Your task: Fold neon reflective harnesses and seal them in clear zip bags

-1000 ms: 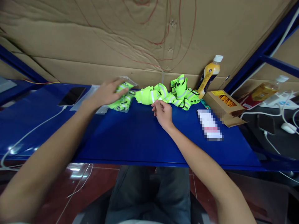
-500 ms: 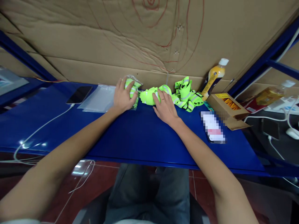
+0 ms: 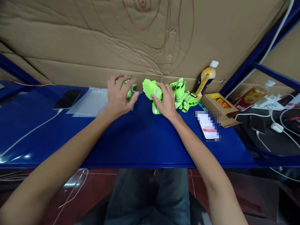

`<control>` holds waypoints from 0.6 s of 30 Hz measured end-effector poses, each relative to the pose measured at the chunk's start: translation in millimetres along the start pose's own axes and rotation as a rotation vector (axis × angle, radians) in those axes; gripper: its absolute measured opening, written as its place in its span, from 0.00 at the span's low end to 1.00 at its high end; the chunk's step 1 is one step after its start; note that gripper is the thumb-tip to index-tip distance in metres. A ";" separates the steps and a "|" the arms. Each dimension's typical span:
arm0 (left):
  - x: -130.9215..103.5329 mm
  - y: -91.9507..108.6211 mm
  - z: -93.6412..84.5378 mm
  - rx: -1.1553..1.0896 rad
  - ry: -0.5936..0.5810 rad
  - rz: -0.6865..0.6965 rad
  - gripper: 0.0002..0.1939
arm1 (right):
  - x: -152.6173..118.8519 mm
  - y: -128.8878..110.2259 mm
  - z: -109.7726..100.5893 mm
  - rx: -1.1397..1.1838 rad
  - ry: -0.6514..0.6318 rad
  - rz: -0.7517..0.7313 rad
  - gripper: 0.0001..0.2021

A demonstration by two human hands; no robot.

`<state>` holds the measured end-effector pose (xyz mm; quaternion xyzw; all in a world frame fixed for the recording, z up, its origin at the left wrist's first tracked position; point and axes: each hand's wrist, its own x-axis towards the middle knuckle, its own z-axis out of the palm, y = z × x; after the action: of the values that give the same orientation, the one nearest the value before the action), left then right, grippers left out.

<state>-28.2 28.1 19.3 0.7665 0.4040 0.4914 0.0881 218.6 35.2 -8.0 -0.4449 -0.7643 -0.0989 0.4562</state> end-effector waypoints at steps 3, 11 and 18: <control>1.4 30.7 12.5 -0.265 0.041 -0.170 0.31 | -5.1 -7.9 -16.4 -0.018 0.108 -0.085 0.24; -1.5 39.7 30.3 -1.115 -0.197 -0.482 0.31 | -17.9 -26.4 -22.4 0.021 0.018 -0.354 0.13; -11.6 15.5 36.4 -1.136 -0.181 -0.443 0.29 | -13.1 -23.6 -30.6 -0.072 0.121 -0.050 0.25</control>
<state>7.8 19.1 1.4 0.5362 0.2196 0.5327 0.6169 221.5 -3.4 5.0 -0.4350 -0.7422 -0.1643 0.4827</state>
